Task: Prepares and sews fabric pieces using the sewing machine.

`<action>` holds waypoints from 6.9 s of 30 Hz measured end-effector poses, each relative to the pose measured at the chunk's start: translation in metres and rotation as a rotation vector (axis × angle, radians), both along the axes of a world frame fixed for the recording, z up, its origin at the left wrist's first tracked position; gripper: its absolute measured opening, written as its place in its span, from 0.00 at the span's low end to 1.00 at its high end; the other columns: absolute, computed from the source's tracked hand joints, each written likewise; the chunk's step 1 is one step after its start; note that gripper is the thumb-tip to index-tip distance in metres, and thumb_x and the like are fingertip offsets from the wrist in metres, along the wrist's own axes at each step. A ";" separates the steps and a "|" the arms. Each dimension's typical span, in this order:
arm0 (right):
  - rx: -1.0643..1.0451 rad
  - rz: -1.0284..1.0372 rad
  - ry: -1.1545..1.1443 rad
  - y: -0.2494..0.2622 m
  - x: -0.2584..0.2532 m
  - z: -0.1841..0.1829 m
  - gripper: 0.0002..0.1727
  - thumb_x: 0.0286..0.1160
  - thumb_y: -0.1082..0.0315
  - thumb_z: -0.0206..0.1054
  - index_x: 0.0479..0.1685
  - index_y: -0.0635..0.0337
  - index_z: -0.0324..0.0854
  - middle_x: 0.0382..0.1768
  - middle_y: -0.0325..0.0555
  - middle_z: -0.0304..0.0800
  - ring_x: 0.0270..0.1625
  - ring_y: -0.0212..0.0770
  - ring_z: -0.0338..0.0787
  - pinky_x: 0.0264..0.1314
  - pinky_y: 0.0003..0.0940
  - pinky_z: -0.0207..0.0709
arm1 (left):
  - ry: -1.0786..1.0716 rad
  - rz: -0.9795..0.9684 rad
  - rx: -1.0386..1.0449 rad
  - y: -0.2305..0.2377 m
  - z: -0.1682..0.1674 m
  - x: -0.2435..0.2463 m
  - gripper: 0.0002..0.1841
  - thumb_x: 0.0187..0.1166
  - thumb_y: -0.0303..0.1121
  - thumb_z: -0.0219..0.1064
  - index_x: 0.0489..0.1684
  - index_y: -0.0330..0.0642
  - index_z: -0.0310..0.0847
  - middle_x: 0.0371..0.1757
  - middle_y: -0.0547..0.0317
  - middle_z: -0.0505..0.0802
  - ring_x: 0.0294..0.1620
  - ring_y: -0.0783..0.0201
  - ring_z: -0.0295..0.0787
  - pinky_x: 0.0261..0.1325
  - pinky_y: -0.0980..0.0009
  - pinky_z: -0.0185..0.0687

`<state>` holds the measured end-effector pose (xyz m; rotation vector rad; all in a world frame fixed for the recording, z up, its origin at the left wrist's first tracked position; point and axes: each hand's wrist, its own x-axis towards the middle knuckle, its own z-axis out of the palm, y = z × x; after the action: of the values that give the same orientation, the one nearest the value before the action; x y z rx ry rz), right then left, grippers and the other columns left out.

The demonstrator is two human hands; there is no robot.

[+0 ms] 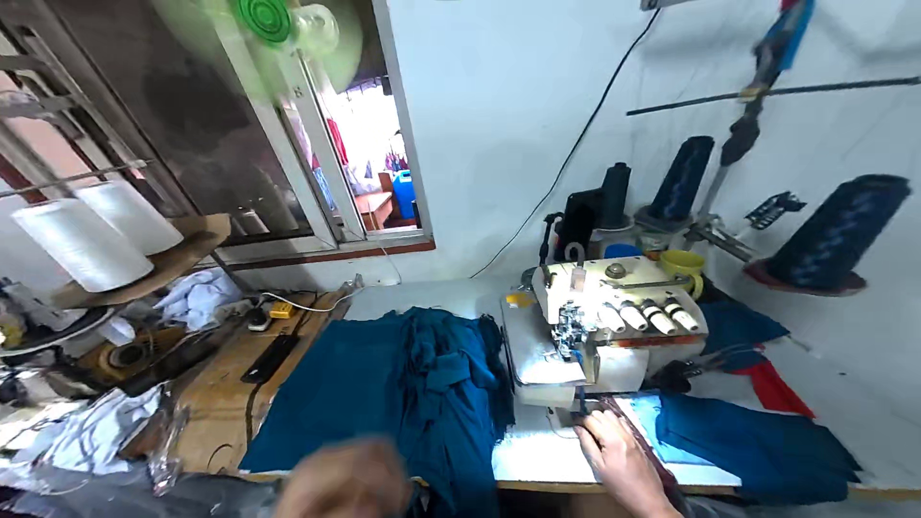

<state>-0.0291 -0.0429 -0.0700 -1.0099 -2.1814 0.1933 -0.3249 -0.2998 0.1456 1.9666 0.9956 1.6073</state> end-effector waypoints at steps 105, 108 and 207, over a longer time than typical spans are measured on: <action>-1.187 0.459 0.689 -0.016 0.016 0.132 0.07 0.80 0.69 0.68 0.33 0.58 0.86 0.27 0.39 0.88 0.28 0.27 0.83 0.36 0.23 0.79 | -0.473 0.123 -0.508 0.143 -0.026 0.040 0.17 0.93 0.37 0.49 0.47 0.48 0.89 0.40 0.64 0.94 0.38 0.75 0.91 0.44 0.76 0.90; -1.100 0.317 0.609 -0.022 0.042 0.144 0.09 0.82 0.63 0.67 0.35 0.54 0.86 0.24 0.39 0.85 0.21 0.28 0.76 0.25 0.22 0.70 | -0.580 0.066 -0.630 0.143 -0.046 0.058 0.17 0.93 0.38 0.49 0.50 0.45 0.86 0.41 0.59 0.94 0.41 0.71 0.92 0.46 0.73 0.90; -1.056 0.173 0.216 -0.110 0.153 -0.067 0.15 0.69 0.59 0.73 0.38 0.65 0.86 0.42 0.48 0.85 0.50 0.36 0.81 0.57 0.32 0.74 | 1.062 0.010 -0.324 0.103 -0.282 0.163 0.07 0.77 0.23 0.66 0.45 0.35 0.89 0.46 0.44 0.95 0.55 0.43 0.93 0.68 0.43 0.81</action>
<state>0.1243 -0.1526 -0.1370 -1.2268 -1.9128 1.5679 -0.1622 -0.1965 -0.1369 2.5329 1.4754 0.2378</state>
